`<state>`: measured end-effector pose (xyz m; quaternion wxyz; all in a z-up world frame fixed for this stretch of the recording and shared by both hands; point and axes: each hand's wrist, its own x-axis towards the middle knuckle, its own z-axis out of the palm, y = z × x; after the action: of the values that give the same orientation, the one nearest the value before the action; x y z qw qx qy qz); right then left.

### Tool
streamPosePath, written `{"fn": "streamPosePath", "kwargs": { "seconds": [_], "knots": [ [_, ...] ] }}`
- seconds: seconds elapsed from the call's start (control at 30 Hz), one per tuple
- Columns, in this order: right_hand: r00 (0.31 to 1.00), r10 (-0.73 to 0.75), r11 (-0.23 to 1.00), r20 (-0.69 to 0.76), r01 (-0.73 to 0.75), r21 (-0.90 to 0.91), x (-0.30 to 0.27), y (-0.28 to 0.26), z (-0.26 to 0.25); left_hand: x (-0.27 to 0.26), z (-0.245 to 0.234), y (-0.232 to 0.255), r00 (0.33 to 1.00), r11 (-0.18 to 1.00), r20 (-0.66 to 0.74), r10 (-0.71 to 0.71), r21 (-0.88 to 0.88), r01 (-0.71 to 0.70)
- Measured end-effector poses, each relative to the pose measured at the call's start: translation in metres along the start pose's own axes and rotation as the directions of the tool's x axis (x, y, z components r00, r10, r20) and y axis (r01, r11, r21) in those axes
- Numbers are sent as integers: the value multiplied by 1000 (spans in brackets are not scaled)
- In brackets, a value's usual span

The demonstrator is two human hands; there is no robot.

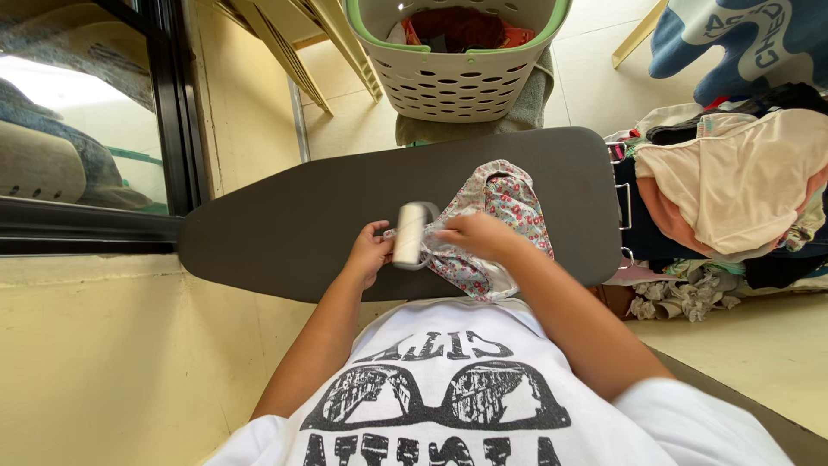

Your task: The person rolls a lint roller over clothing items and small towels on an ironing board, peels a used adhesive sheet off the roller, and folds the items by hand before placing them onto a stack.

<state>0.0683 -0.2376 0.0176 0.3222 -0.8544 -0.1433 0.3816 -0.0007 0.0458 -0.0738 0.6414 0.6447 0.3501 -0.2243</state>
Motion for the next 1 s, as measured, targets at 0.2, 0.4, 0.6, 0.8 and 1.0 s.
{"fn": "streamPosePath", "kwargs": {
  "seconds": [0.2,0.4,0.6,0.8,1.0],
  "knots": [
    [974,155,924,168,-83,-373,21,131,-45,25,-44,-18,956,982,-259,137,-93,-166],
    [923,372,870,99,-310,-384,-30,155,-123,-10,-29,19,963,980,-268,20,196,34],
    [973,134,965,187,-85,-249,43,60,34,6,2,11,969,936,-165,182,331,-119],
    [850,503,857,159,-467,-217,-62,240,-86,-9,-28,40,943,658,-224,246,753,7],
    [959,257,966,-123,-260,-9,21,125,-62,-26,65,65,882,215,166,440,934,-283]
  ]
}}
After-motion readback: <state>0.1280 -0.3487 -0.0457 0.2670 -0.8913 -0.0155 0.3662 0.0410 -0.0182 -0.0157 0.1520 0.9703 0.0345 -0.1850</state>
